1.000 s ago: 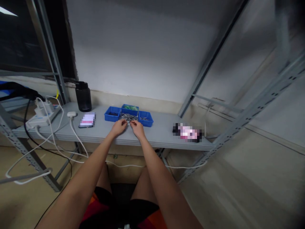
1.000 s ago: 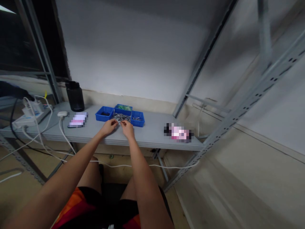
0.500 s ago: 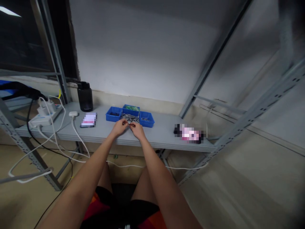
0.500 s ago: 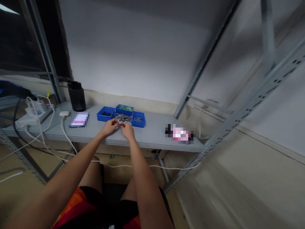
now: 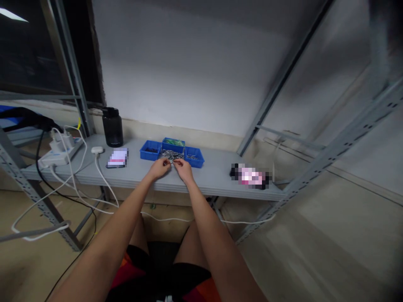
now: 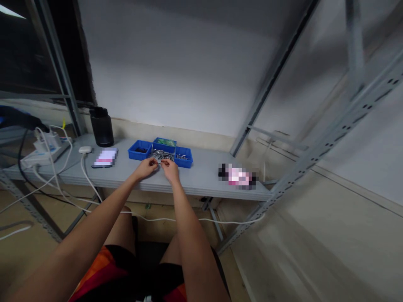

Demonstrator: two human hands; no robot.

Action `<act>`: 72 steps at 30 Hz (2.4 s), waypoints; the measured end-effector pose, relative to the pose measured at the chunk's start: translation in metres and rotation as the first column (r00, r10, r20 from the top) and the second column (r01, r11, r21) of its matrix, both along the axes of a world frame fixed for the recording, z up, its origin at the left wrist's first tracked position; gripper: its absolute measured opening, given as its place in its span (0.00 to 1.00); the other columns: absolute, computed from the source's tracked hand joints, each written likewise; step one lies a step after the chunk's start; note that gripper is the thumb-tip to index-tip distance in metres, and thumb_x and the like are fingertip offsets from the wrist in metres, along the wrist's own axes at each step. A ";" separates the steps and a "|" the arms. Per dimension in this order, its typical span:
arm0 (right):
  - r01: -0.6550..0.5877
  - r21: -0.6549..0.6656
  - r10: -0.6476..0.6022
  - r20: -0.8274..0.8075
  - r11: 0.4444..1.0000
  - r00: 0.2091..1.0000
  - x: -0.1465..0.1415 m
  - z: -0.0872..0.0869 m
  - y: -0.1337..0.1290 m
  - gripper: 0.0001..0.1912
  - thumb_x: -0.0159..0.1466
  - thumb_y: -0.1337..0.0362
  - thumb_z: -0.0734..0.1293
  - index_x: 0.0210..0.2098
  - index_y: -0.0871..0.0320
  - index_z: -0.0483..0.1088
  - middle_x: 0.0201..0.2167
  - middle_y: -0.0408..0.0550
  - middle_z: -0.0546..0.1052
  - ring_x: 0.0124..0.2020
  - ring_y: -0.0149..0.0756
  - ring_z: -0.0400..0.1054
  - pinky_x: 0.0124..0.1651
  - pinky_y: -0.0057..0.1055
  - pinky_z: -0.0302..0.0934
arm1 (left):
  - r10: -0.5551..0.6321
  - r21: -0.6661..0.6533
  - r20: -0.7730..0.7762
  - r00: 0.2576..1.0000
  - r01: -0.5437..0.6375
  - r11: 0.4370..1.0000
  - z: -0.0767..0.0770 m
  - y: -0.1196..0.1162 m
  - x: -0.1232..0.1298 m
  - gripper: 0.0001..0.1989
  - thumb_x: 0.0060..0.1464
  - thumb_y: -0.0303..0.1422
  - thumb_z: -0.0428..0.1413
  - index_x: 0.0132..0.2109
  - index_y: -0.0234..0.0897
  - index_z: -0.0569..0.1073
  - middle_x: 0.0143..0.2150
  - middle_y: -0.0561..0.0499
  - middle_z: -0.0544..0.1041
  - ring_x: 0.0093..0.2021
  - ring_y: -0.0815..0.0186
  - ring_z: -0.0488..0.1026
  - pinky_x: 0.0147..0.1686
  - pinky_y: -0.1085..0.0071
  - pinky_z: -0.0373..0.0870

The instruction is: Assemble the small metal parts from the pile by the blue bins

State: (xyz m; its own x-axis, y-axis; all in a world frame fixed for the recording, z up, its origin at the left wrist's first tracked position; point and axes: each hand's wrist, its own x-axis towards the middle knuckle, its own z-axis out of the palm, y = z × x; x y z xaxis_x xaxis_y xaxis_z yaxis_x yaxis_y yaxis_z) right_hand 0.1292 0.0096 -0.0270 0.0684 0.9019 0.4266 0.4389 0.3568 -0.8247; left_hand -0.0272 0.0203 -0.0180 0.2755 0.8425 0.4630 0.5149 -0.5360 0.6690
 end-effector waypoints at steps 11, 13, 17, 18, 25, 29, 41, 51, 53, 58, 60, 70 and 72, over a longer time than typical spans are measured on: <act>-0.036 -0.054 0.046 0.203 0.998 0.978 -0.005 0.002 -0.006 0.07 0.61 0.64 0.68 0.36 0.57 0.78 0.35 0.49 0.81 0.38 0.39 0.74 0.44 0.31 0.65 | 0.021 -0.011 0.104 0.994 -0.020 1.000 0.002 0.001 0.000 0.10 0.52 0.33 0.55 0.38 0.31 0.76 0.37 0.44 0.79 0.37 0.62 0.74 0.41 0.67 0.70; -0.017 -0.055 0.025 0.159 0.998 0.987 -0.004 0.004 -0.006 0.08 0.61 0.63 0.68 0.36 0.58 0.78 0.35 0.50 0.81 0.37 0.39 0.74 0.43 0.31 0.65 | 0.004 -0.010 0.097 0.995 -0.003 1.000 0.002 0.001 0.000 0.11 0.53 0.33 0.54 0.38 0.31 0.77 0.38 0.43 0.80 0.38 0.61 0.75 0.43 0.66 0.71; -0.016 -0.067 0.023 0.113 0.998 0.993 -0.003 0.005 -0.005 0.07 0.59 0.64 0.69 0.35 0.59 0.79 0.34 0.50 0.82 0.37 0.39 0.75 0.44 0.32 0.65 | -0.072 -0.006 0.075 0.995 0.073 0.997 0.002 0.001 -0.001 0.12 0.52 0.30 0.53 0.39 0.33 0.79 0.40 0.45 0.81 0.41 0.60 0.76 0.47 0.65 0.71; -0.024 -0.073 0.032 0.111 0.997 0.993 -0.003 0.004 -0.004 0.07 0.58 0.64 0.70 0.35 0.58 0.79 0.33 0.49 0.82 0.37 0.40 0.75 0.44 0.32 0.66 | -0.078 -0.009 0.068 0.995 0.079 0.997 0.001 0.001 -0.001 0.12 0.51 0.30 0.53 0.39 0.33 0.79 0.41 0.45 0.82 0.42 0.60 0.76 0.48 0.65 0.71; -0.047 -0.056 0.053 0.125 0.997 0.991 -0.002 0.000 -0.002 0.06 0.58 0.66 0.70 0.34 0.55 0.80 0.32 0.46 0.82 0.36 0.38 0.75 0.44 0.32 0.67 | -0.061 -0.015 0.018 0.998 0.061 0.998 0.000 0.002 -0.002 0.13 0.51 0.31 0.54 0.40 0.34 0.80 0.40 0.46 0.82 0.41 0.60 0.76 0.48 0.65 0.70; -0.014 -0.036 0.019 0.150 0.999 0.989 -0.002 0.001 -0.002 0.05 0.58 0.66 0.69 0.33 0.55 0.79 0.32 0.46 0.82 0.36 0.37 0.75 0.43 0.31 0.67 | -0.061 -0.019 0.040 0.997 0.062 0.998 0.000 0.002 -0.002 0.11 0.51 0.30 0.54 0.38 0.33 0.80 0.38 0.46 0.82 0.39 0.61 0.76 0.44 0.68 0.71; 0.010 -0.011 -0.009 0.114 1.000 0.993 -0.004 0.004 -0.008 0.10 0.60 0.66 0.64 0.34 0.55 0.78 0.34 0.45 0.82 0.38 0.37 0.75 0.46 0.31 0.66 | -0.066 -0.090 0.113 0.991 0.077 0.993 0.000 0.000 -0.002 0.15 0.48 0.32 0.59 0.44 0.31 0.76 0.31 0.48 0.80 0.33 0.63 0.75 0.36 0.70 0.69; 0.053 -0.070 -0.042 0.141 0.996 0.989 -0.005 0.008 -0.008 0.08 0.60 0.66 0.65 0.33 0.57 0.78 0.33 0.48 0.81 0.37 0.38 0.74 0.45 0.31 0.65 | -0.007 -0.010 0.116 0.993 0.008 1.000 0.002 0.000 -0.002 0.08 0.49 0.30 0.59 0.39 0.33 0.77 0.36 0.46 0.80 0.36 0.62 0.75 0.41 0.68 0.70; 0.048 -0.060 -0.038 0.145 0.997 0.989 -0.005 0.008 -0.008 0.09 0.61 0.65 0.65 0.32 0.57 0.78 0.33 0.47 0.81 0.37 0.38 0.74 0.44 0.31 0.65 | 0.007 -0.004 0.158 0.987 -0.007 1.000 0.002 0.000 -0.001 0.07 0.50 0.30 0.59 0.37 0.33 0.76 0.38 0.45 0.80 0.36 0.62 0.75 0.41 0.68 0.71; -0.075 -0.038 0.079 0.104 0.996 0.991 -0.004 0.001 -0.003 0.07 0.59 0.65 0.66 0.34 0.57 0.77 0.34 0.46 0.81 0.37 0.36 0.74 0.45 0.31 0.65 | 0.023 -0.085 0.288 0.957 0.001 0.996 -0.002 0.007 -0.002 0.09 0.48 0.34 0.60 0.36 0.33 0.75 0.32 0.48 0.78 0.29 0.65 0.73 0.35 0.68 0.71; -0.123 -0.017 0.124 0.055 0.992 0.991 -0.003 -0.002 0.000 0.08 0.58 0.65 0.67 0.37 0.57 0.77 0.36 0.47 0.81 0.38 0.36 0.74 0.46 0.31 0.65 | 0.005 -0.104 0.325 0.946 0.031 0.994 -0.004 0.010 -0.002 0.11 0.47 0.36 0.61 0.35 0.33 0.74 0.29 0.49 0.77 0.28 0.65 0.72 0.34 0.68 0.70; -0.224 -0.004 0.224 -0.021 0.975 0.974 -0.002 -0.004 0.003 0.07 0.58 0.63 0.67 0.34 0.58 0.75 0.33 0.46 0.80 0.36 0.36 0.72 0.45 0.31 0.64 | -0.036 -0.095 0.370 0.928 0.076 0.993 -0.004 0.010 -0.003 0.19 0.42 0.45 0.65 0.33 0.34 0.73 0.30 0.50 0.78 0.25 0.67 0.72 0.30 0.70 0.71; -0.179 -0.013 0.178 -0.020 0.984 0.984 -0.002 -0.003 0.002 0.07 0.58 0.63 0.67 0.33 0.58 0.75 0.33 0.46 0.80 0.37 0.37 0.72 0.45 0.32 0.64 | -0.024 -0.081 0.353 0.935 0.057 0.995 -0.003 0.008 -0.002 0.18 0.45 0.45 0.63 0.33 0.34 0.74 0.31 0.49 0.78 0.26 0.67 0.72 0.31 0.70 0.71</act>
